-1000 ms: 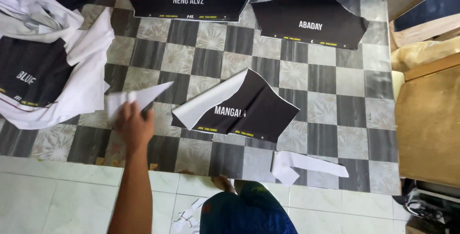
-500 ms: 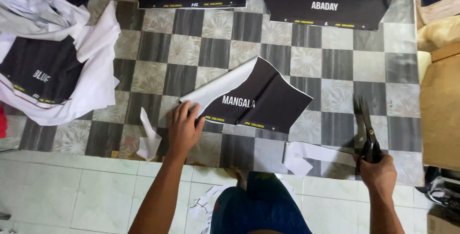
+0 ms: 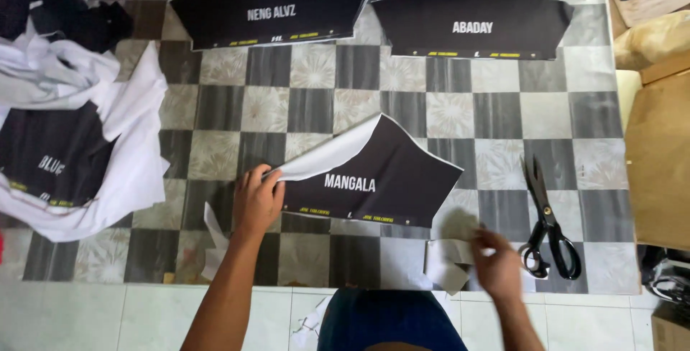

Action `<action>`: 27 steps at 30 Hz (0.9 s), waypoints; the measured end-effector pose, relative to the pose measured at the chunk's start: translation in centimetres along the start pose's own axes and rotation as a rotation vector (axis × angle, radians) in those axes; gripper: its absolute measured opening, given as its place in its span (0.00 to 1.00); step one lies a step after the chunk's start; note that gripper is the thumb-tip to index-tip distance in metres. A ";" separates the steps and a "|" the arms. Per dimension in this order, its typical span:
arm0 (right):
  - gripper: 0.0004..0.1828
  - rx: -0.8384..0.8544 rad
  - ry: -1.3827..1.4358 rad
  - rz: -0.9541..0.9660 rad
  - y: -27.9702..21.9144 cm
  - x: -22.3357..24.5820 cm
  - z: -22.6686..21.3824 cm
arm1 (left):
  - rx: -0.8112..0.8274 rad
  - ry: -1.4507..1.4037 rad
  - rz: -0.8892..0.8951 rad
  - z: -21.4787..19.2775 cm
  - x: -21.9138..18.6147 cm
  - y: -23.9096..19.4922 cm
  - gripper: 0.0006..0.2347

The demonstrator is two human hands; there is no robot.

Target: The person uses scissors to cut a white t-shirt along the edge of a black paper pattern labeled 'MANGALA'. After cutting, they remove the excess fabric and place the patterned piece aside.

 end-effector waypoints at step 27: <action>0.17 -0.066 0.035 0.384 -1.5 10.5 4.6 | 0.124 -0.207 -0.496 3.3 5.7 -3.7 0.17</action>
Point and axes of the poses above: each hand's wrist, its own y-axis towards the middle knuckle, its own z-axis out of the palm, x = y × z, the point moved 10 cm from there along y, towards the middle knuckle
